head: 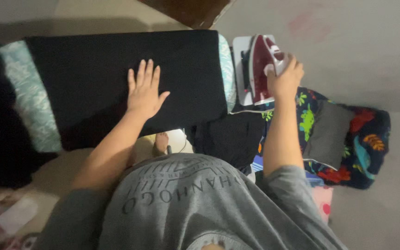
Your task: The person irons a black t-shirt on an ironing board. They smooth the fabric with their hands, use a red and white iron to press the front and back, and flip the shirt to iron both sides.
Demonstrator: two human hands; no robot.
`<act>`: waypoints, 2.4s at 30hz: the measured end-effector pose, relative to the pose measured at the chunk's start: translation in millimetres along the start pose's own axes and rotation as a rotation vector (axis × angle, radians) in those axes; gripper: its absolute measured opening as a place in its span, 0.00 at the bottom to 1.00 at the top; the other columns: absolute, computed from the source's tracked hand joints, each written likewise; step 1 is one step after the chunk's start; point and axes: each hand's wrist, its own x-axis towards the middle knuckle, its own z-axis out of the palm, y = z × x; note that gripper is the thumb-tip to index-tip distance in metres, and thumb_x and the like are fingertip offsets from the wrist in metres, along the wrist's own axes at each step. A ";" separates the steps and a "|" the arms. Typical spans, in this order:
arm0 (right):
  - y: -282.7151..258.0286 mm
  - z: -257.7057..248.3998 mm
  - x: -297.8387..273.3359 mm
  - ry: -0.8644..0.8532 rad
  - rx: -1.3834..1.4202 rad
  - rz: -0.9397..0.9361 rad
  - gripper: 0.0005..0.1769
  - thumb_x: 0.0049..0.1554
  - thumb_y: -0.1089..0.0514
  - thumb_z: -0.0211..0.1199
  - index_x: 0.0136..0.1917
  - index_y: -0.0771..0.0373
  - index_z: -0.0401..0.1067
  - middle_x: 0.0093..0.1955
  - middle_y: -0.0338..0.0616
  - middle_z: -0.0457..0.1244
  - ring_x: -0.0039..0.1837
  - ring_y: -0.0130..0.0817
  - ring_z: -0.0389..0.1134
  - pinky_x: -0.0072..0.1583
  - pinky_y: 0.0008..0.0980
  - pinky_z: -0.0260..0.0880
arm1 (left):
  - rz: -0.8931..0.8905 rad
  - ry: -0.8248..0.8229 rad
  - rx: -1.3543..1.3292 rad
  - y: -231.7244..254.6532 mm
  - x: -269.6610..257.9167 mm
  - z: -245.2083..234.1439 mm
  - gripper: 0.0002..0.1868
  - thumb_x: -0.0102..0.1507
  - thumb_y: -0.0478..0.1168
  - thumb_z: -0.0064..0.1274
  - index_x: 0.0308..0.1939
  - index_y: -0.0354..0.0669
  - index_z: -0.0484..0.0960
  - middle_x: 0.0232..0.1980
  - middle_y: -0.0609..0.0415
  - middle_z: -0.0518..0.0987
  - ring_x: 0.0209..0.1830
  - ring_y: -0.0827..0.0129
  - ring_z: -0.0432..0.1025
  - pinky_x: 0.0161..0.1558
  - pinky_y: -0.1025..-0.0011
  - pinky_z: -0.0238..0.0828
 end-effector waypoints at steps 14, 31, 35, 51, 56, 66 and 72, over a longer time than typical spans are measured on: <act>-27.4 -35.9 -0.7 -0.537 1.036 0.498 0.13 0.59 0.62 0.63 0.55 0.68 0.68 0.40 0.50 0.66 0.33 0.36 0.69 0.37 0.35 0.72 | -0.002 -0.062 0.007 14.2 23.0 26.7 0.51 0.66 0.70 0.36 0.81 0.38 0.48 0.84 0.41 0.40 0.84 0.53 0.30 0.78 0.47 0.24; -142.0 70.1 -40.4 -0.485 1.009 0.512 0.10 0.64 0.57 0.55 0.48 0.68 0.67 0.33 0.44 0.64 0.28 0.33 0.66 0.31 0.33 0.66 | -0.067 0.045 0.043 -14.8 2.8 21.8 0.46 0.67 0.69 0.37 0.80 0.42 0.54 0.84 0.44 0.46 0.85 0.53 0.36 0.78 0.45 0.28; -143.5 87.7 13.0 -0.448 1.064 0.498 0.12 0.64 0.55 0.57 0.48 0.68 0.67 0.33 0.43 0.64 0.28 0.32 0.66 0.31 0.34 0.68 | -0.076 0.050 0.024 -14.2 1.9 19.5 0.47 0.66 0.68 0.39 0.80 0.42 0.54 0.84 0.44 0.46 0.84 0.54 0.35 0.78 0.45 0.28; -95.7 6.3 -100.9 -0.604 1.098 0.611 0.12 0.66 0.55 0.55 0.48 0.67 0.68 0.31 0.42 0.61 0.26 0.32 0.63 0.30 0.31 0.64 | -0.079 0.035 -0.007 -17.4 3.4 16.2 0.49 0.65 0.69 0.40 0.81 0.41 0.52 0.85 0.44 0.44 0.85 0.54 0.34 0.78 0.44 0.26; -130.8 37.4 -46.7 -0.634 1.077 0.481 0.14 0.66 0.54 0.54 0.46 0.69 0.67 0.27 0.43 0.61 0.25 0.33 0.62 0.29 0.32 0.61 | -0.093 0.004 0.001 -14.7 5.1 13.3 0.49 0.65 0.69 0.39 0.81 0.42 0.51 0.85 0.45 0.43 0.85 0.55 0.33 0.78 0.45 0.26; -168.1 64.2 -26.0 -0.721 1.159 0.436 0.09 0.65 0.57 0.53 0.50 0.66 0.65 0.29 0.45 0.62 0.24 0.34 0.63 0.28 0.32 0.64 | -0.094 -0.004 0.017 -15.7 5.7 13.4 0.49 0.66 0.69 0.38 0.81 0.43 0.51 0.85 0.46 0.43 0.85 0.55 0.33 0.78 0.45 0.26; -184.2 25.4 -119.6 -0.831 1.198 0.565 0.13 0.65 0.59 0.53 0.61 0.65 0.66 0.31 0.41 0.62 0.25 0.29 0.62 0.29 0.28 0.63 | -0.093 0.011 0.031 -16.5 6.3 20.0 0.46 0.67 0.66 0.37 0.82 0.44 0.49 0.85 0.47 0.42 0.85 0.56 0.32 0.77 0.45 0.25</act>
